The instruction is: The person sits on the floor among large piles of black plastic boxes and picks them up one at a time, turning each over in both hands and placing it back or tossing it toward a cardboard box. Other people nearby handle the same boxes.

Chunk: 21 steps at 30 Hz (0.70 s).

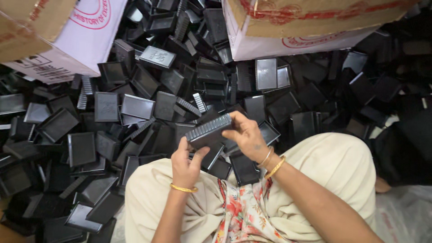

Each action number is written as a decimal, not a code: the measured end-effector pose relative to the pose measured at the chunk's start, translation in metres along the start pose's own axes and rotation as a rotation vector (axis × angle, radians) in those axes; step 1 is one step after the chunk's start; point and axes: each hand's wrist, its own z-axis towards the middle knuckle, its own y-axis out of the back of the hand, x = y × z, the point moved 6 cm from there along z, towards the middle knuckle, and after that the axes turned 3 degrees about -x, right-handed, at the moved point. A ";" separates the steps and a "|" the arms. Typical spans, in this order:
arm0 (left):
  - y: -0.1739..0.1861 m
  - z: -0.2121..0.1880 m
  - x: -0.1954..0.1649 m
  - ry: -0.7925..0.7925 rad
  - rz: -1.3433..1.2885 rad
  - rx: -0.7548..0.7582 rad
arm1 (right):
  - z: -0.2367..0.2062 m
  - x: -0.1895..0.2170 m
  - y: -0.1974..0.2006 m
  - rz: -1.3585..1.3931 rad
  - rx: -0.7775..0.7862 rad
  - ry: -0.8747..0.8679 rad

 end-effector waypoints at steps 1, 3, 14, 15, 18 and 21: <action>-0.002 0.001 0.006 0.023 -0.119 0.014 | 0.002 0.005 0.006 -0.048 -0.021 0.005; -0.008 0.002 0.020 0.073 -0.354 0.028 | 0.011 0.014 0.025 -0.055 -0.120 -0.021; -0.141 -0.058 0.067 -0.165 0.752 0.619 | 0.010 0.047 0.103 0.475 -0.476 -0.076; -0.147 -0.063 0.075 -0.142 0.819 0.704 | 0.009 0.050 0.106 0.498 -0.480 -0.080; -0.142 -0.062 0.093 -0.017 0.669 0.717 | 0.002 0.063 0.134 0.556 -0.535 -0.081; -0.111 -0.041 0.102 0.058 0.338 0.323 | -0.014 0.095 0.185 0.314 -0.552 0.103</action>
